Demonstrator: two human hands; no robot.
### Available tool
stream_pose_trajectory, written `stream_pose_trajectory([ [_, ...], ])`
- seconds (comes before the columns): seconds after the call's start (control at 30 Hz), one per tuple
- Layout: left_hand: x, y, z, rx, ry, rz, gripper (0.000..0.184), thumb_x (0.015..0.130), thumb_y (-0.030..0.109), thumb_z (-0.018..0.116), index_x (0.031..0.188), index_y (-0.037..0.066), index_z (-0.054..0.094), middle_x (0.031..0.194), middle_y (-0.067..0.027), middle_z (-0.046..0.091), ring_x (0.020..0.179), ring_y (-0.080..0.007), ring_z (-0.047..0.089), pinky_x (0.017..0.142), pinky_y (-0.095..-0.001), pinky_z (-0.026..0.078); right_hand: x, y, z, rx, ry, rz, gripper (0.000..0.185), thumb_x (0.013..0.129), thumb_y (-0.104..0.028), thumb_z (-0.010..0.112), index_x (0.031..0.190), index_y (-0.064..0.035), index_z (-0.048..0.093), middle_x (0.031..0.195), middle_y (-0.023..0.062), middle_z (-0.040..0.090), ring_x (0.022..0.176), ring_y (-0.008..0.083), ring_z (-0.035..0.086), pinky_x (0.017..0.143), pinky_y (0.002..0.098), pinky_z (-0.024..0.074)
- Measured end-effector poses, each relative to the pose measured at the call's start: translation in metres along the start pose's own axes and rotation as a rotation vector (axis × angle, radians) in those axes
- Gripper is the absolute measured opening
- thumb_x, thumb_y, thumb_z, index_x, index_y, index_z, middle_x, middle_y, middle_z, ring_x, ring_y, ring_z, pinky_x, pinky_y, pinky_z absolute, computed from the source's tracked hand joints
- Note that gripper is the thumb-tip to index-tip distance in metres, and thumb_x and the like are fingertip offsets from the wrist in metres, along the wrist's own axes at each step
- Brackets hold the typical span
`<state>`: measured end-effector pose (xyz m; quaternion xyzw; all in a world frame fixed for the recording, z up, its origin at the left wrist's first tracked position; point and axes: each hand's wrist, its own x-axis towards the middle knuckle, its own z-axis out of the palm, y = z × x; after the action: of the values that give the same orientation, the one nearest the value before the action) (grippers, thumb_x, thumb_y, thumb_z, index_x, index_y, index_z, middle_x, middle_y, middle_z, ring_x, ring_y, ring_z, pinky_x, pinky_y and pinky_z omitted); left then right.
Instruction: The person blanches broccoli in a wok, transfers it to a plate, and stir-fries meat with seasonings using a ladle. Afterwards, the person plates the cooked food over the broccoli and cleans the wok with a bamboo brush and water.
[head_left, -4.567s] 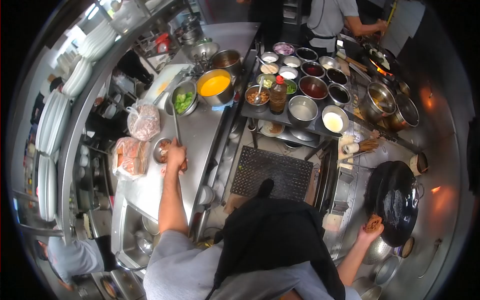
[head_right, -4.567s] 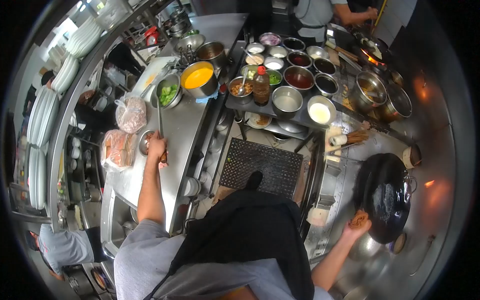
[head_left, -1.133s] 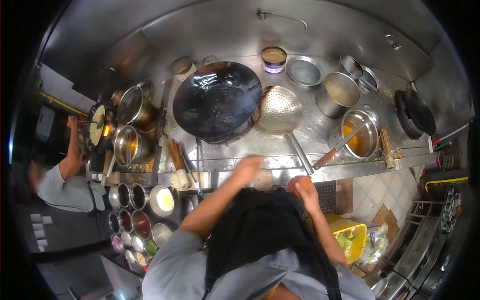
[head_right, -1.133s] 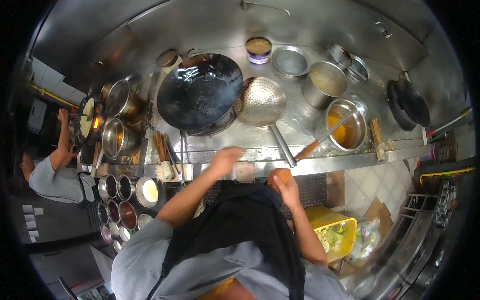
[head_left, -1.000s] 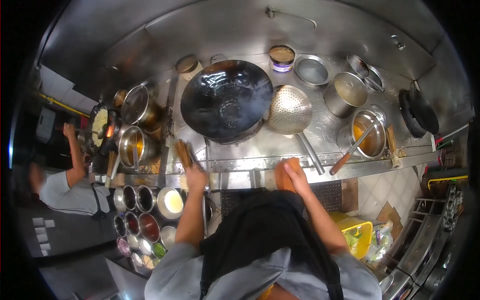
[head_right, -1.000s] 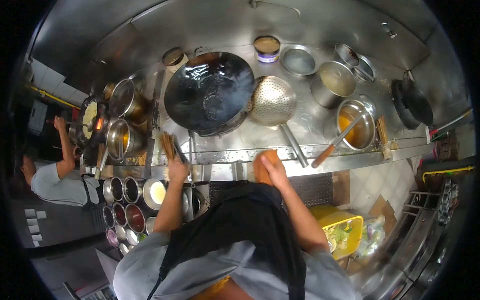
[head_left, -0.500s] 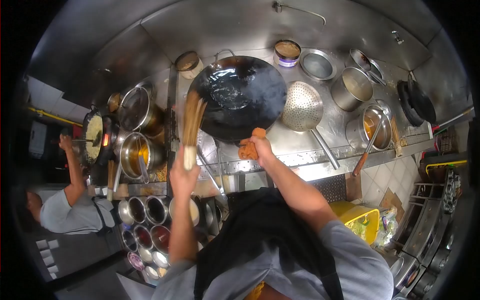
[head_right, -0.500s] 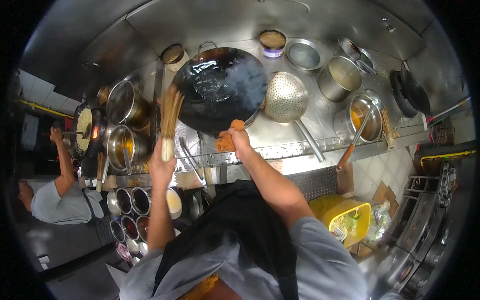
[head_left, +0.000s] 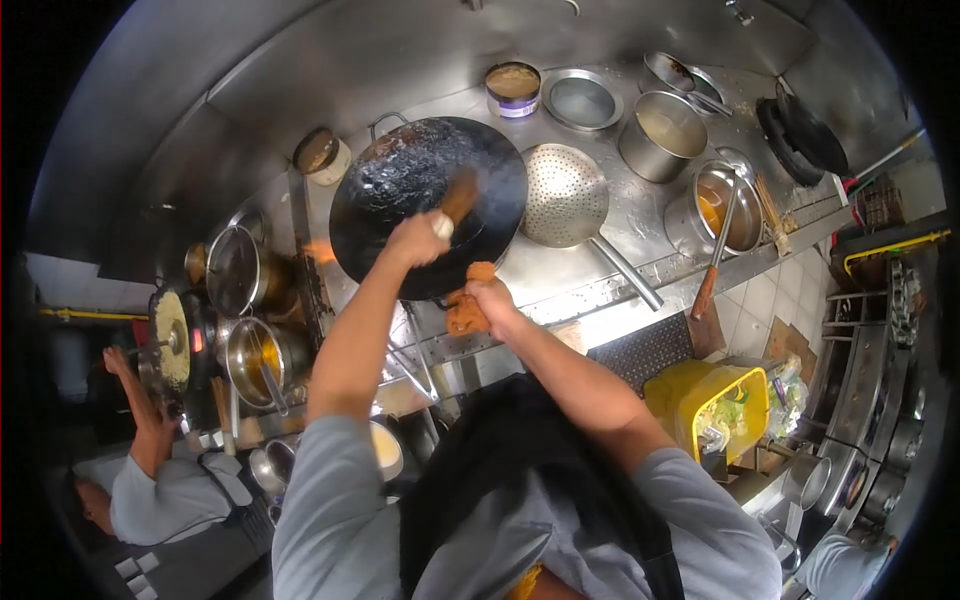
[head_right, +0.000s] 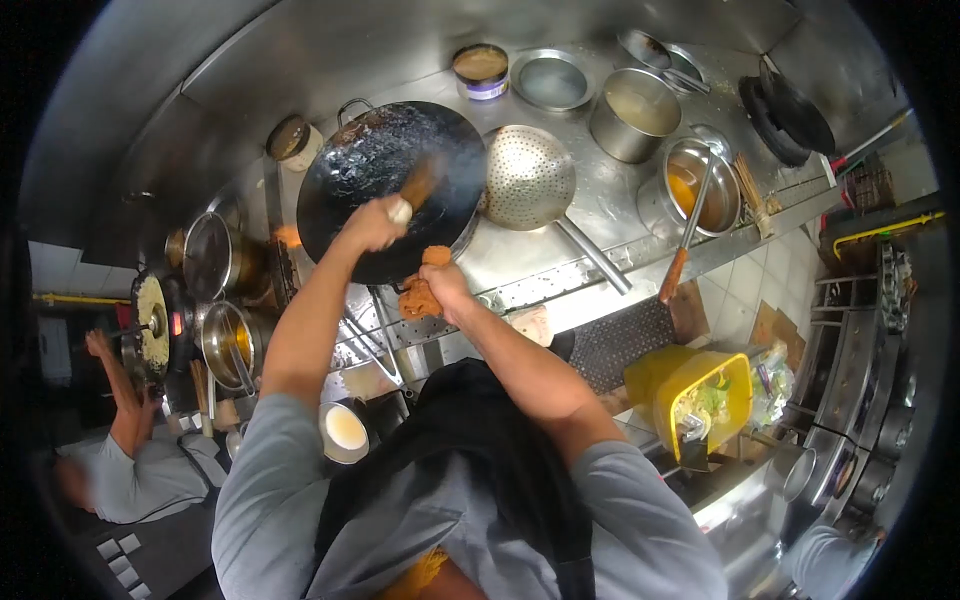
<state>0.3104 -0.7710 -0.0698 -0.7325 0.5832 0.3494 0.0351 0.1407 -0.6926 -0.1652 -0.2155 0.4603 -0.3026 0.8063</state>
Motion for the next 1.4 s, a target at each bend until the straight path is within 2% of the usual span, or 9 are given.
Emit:
stream_pose_trajectory([
  [0.07, -0.045, -0.034, 0.006, 0.157, 0.038, 0.189, 0.062, 0.073, 0.03, 0.076, 0.132, 0.02, 0.06, 0.113, -0.0174, 0.069, 0.106, -0.031, 0.067, 0.092, -0.0417, 0.052, 0.0, -0.001, -0.002, 0.023, 0.001, 0.002, 0.028, 0.088, -0.003, 0.053, 0.114, 0.0053, 0.049, 0.098, 0.02, 0.065, 0.08, 0.0336, 0.07, 0.073, 0.0444, 0.0608],
  [0.23, -0.134, -0.033, -0.084, 0.676, -0.061, -0.096, 0.064, 0.076, 0.033, 0.073, 0.137, 0.02, 0.058, 0.126, -0.0138, 0.065, 0.115, -0.0318, 0.063, 0.099, -0.0408, 0.049, -0.068, -0.022, 0.009, 0.235, 0.086, 0.076, 0.022, 0.086, -0.002, 0.056, 0.107, 0.0038, 0.054, 0.094, 0.0147, 0.064, 0.081, 0.0285, 0.068, 0.069, 0.0432, 0.0584],
  [0.27, -0.144, -0.054, -0.087, 0.856, 0.226, 0.093, 0.062, 0.077, 0.032, 0.072, 0.136, 0.02, 0.059, 0.121, -0.0145, 0.067, 0.111, -0.0323, 0.064, 0.096, -0.0405, 0.051, -0.083, -0.023, 0.008, 0.242, 0.083, 0.074, 0.022, 0.086, -0.002, 0.056, 0.107, 0.0038, 0.054, 0.094, 0.0147, 0.064, 0.081, 0.0285, 0.068, 0.069, 0.0432, 0.0584],
  [0.63, -0.258, 0.097, -0.162, 0.978, 0.259, -0.04, 0.05, 0.074, 0.024, 0.075, 0.123, 0.014, 0.067, 0.096, -0.0179, 0.072, 0.094, -0.0364, 0.068, 0.086, -0.0454, 0.054, -0.177, -0.054, 0.032, 0.535, -0.013, 0.406, 0.023, 0.091, -0.023, 0.058, 0.109, -0.0084, 0.058, 0.104, 0.0087, 0.067, 0.095, 0.0246, 0.067, 0.069, 0.0382, 0.0538],
  [0.83, -0.273, 0.107, -0.144, 1.012, 0.433, 0.01, 0.05, 0.076, 0.019, 0.073, 0.125, 0.012, 0.066, 0.092, -0.0199, 0.07, 0.087, -0.0361, 0.069, 0.079, -0.0446, 0.055, -0.181, -0.04, 0.009, 0.711, -0.329, 0.417, 0.026, 0.093, -0.029, 0.056, 0.11, -0.0095, 0.06, 0.115, 0.0093, 0.068, 0.082, 0.0191, 0.064, 0.054, 0.0297, 0.0412],
  [0.9, -0.284, 0.105, -0.136, 1.017, 0.511, 0.042, 0.052, 0.076, 0.018, 0.072, 0.128, 0.013, 0.064, 0.091, -0.0199, 0.069, 0.084, -0.0363, 0.069, 0.077, -0.0445, 0.056, -0.177, -0.034, 0.001, 0.783, -0.529, 0.33, 0.032, 0.091, -0.026, 0.058, 0.119, -0.0117, 0.059, 0.126, 0.0181, 0.064, 0.071, 0.0181, 0.062, 0.046, 0.0251, 0.0373],
  [1.13, -0.322, 0.035, -0.104, 0.706, 0.612, -0.043, 0.066, 0.079, 0.022, 0.076, 0.141, 0.021, 0.053, 0.091, -0.0174, 0.065, 0.082, -0.0363, 0.068, 0.075, -0.0457, 0.055, -0.17, -0.029, -0.004, 0.665, -0.555, 0.475, 0.041, 0.091, -0.025, 0.057, 0.126, -0.0037, 0.055, 0.128, 0.0201, 0.062, 0.07, 0.0177, 0.062, 0.047, 0.0265, 0.0431],
  [1.27, -0.304, -0.084, -0.011, 0.139, 0.993, 0.045, 0.067, 0.082, 0.022, 0.078, 0.142, 0.012, 0.051, 0.113, -0.0217, 0.067, 0.093, -0.0366, 0.069, 0.08, -0.0422, 0.056, -0.154, -0.023, 0.014, 0.386, -0.271, 0.444, 0.042, 0.09, -0.023, 0.056, 0.126, -0.0017, 0.054, 0.124, 0.0181, 0.063, 0.092, 0.0227, 0.065, 0.067, 0.0321, 0.0535],
  [1.4, -0.27, -0.158, 0.122, -0.562, 1.031, -0.258, 0.064, 0.088, 0.017, 0.071, 0.146, 0.005, 0.046, 0.129, -0.0201, 0.063, 0.113, -0.0251, 0.064, 0.096, -0.0347, 0.049, -0.113, -0.019, 0.03, 0.126, -0.028, 0.304, 0.033, 0.088, -0.022, 0.059, 0.117, -0.0058, 0.057, 0.11, 0.0116, 0.067, 0.1, 0.0283, 0.066, 0.082, 0.0427, 0.0554],
])
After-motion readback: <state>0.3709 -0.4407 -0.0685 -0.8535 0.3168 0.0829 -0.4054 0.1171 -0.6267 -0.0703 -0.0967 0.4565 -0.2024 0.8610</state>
